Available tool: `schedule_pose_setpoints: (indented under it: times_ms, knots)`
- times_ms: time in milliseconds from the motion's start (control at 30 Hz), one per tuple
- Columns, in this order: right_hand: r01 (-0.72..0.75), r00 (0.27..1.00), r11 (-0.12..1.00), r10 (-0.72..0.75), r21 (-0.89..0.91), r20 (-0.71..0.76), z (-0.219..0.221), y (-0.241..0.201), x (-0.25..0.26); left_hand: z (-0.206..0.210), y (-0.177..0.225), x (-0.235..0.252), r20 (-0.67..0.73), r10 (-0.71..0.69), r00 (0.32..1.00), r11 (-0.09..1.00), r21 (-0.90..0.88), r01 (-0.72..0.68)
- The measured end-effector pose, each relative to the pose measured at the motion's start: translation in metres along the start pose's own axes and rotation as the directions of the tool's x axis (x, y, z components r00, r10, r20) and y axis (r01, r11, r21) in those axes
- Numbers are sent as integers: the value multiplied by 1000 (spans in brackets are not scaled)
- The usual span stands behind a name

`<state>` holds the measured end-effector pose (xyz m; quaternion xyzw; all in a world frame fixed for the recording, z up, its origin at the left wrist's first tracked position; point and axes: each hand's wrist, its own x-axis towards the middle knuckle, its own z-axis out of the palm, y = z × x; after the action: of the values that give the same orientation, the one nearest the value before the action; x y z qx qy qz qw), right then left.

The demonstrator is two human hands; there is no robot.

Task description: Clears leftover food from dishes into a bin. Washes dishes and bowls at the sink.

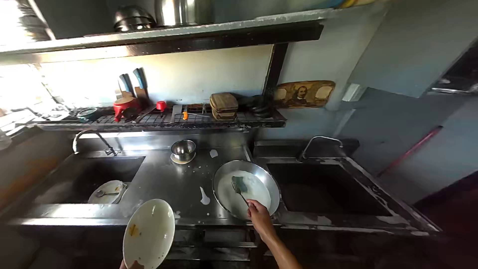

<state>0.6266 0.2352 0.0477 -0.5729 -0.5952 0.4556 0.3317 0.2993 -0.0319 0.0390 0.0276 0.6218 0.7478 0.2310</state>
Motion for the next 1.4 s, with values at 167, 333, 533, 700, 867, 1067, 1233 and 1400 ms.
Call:
schedule_pose_setpoints:
  times_ms: [167,333,533,700,867,1067,1233,1400]
  knots:
    - [-23,973,959,86,-282,215,-1,19,112,71,-16,102,43,-86,995,996,31,85]
    - [84,966,762,97,-643,240,23,25,175,141,-28,169,-7,-206,979,978,27,206]
    - [171,963,532,89,-829,256,20,55,200,166,-56,229,-11,-284,959,957,57,285]
    - [-82,955,612,274,-787,114,31,40,197,163,-63,255,-34,-321,946,945,56,323]
    - [-11,999,863,31,-505,30,86,-57,181,158,-66,287,91,-524,846,851,77,519]
    - [251,869,738,114,-627,482,273,-128,151,173,-69,320,251,-470,847,812,500,302]
    - [481,790,535,79,-695,608,378,-86,136,163,-65,339,511,-482,712,783,616,88]
    - [197,979,565,-75,-801,188,426,-61,181,160,-69,356,610,-526,593,766,643,18]
